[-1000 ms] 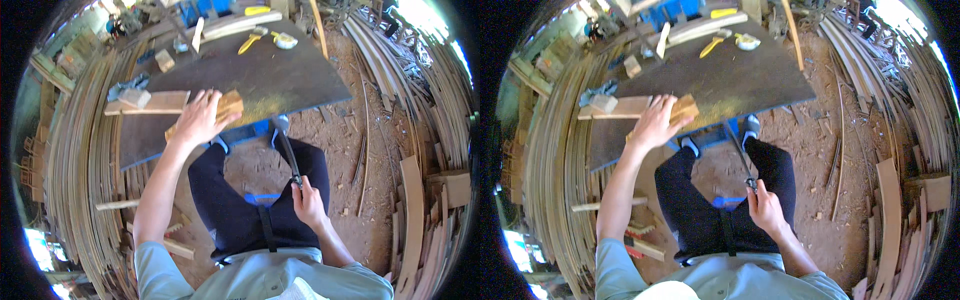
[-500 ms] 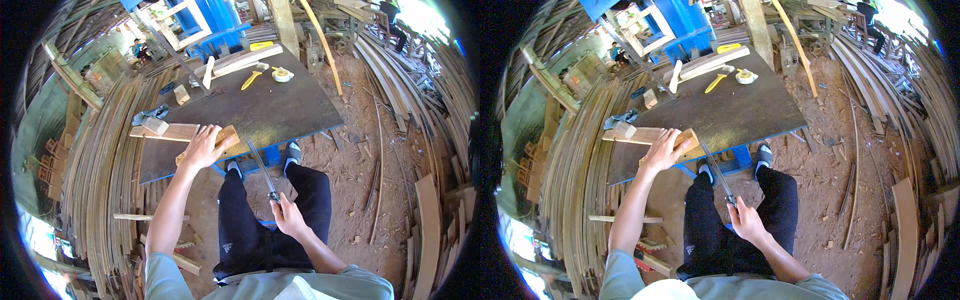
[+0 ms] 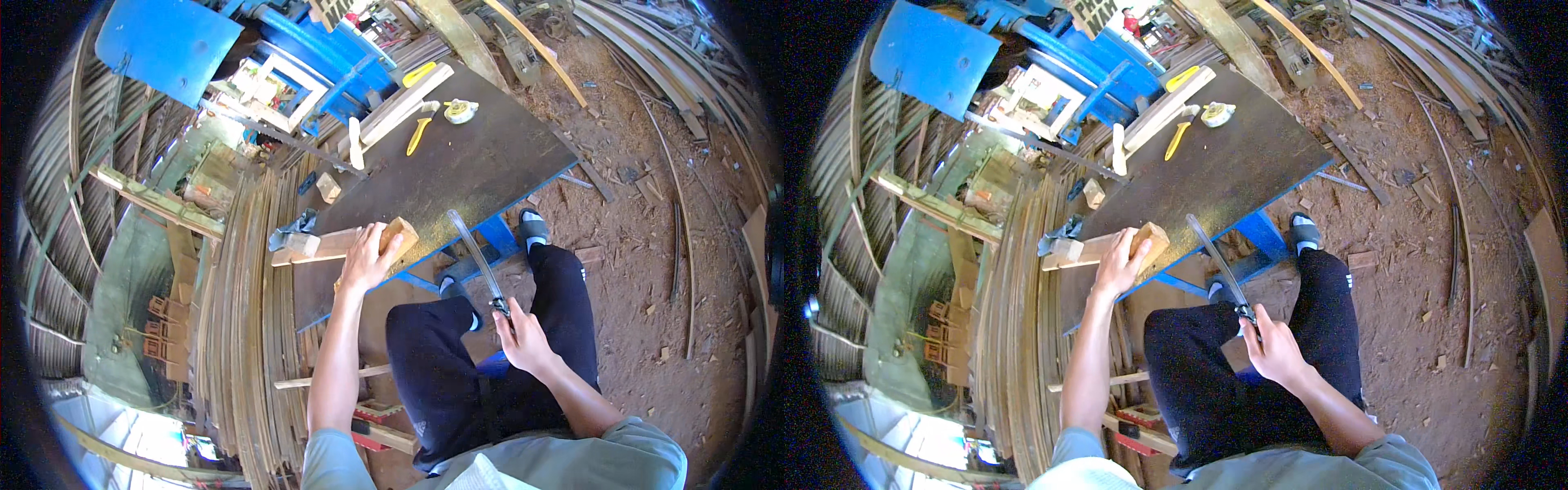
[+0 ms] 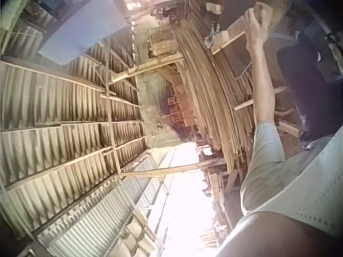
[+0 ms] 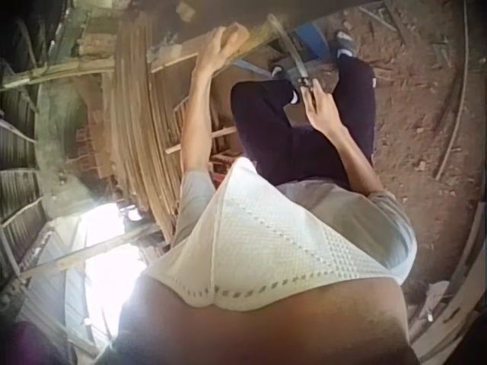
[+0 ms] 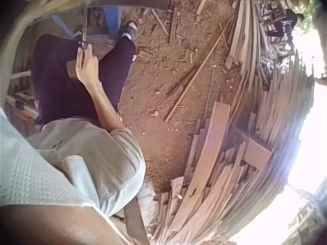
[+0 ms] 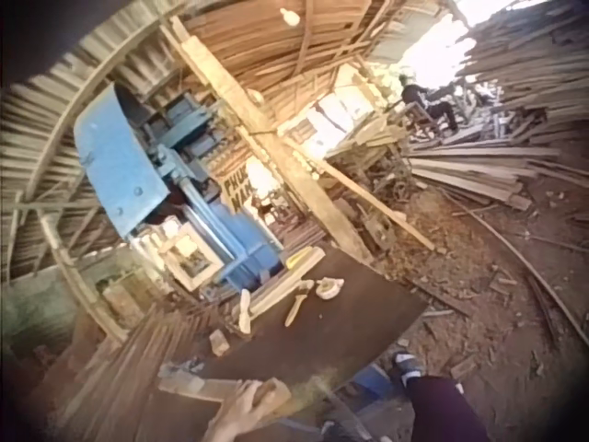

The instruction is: Sawing a piece of wood with a hand saw.

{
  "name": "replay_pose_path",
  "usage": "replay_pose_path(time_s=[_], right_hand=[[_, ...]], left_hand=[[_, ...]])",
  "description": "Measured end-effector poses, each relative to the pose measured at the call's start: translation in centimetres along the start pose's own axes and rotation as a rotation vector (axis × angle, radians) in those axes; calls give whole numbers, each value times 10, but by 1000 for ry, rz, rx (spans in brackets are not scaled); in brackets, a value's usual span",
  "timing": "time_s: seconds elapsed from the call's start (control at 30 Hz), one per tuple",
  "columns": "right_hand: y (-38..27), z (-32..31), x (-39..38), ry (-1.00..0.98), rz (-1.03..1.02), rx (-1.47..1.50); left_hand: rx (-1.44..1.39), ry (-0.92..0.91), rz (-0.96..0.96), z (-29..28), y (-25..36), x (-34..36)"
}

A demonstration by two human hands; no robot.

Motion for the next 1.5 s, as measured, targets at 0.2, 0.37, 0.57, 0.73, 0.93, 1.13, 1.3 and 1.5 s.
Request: replay_pose_path(time_s=[0.2,0.37,0.57,0.73,0.93,1.13,1.3,1.5], right_hand=[[-1,9,-9,-38,37,32],[-11,17,-5,-63,40,-52],[-55,10,45,223,-242,-312],[-94,44,87,156,-335,-343],[-92,78,111,179,-251,-513],[-95,96,113,215,-211,-640],[-99,99,121,244,-227,-660],[-103,101,125,248,-230,-658]], left_hand=[[32,30,48,5,4,-4],[-4,19,2,11,-7,-6],[147,33,84,10,-9,0],[36,56,47,9,-24,-12],[56,74,13,2,2,-9],[28,142,72,12,-15,-17],[-9,133,30,10,-14,-16],[-15,123,30,12,-15,-15]])
Point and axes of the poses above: each hand's wrist, its own x-axis towards the middle knuckle, its own z-axis out of the palm, y = z × x, the point moved 1 cm from there along x, towards the middle knuckle, and after that the axes turned 15 degrees about z, right-handed, at the moved point
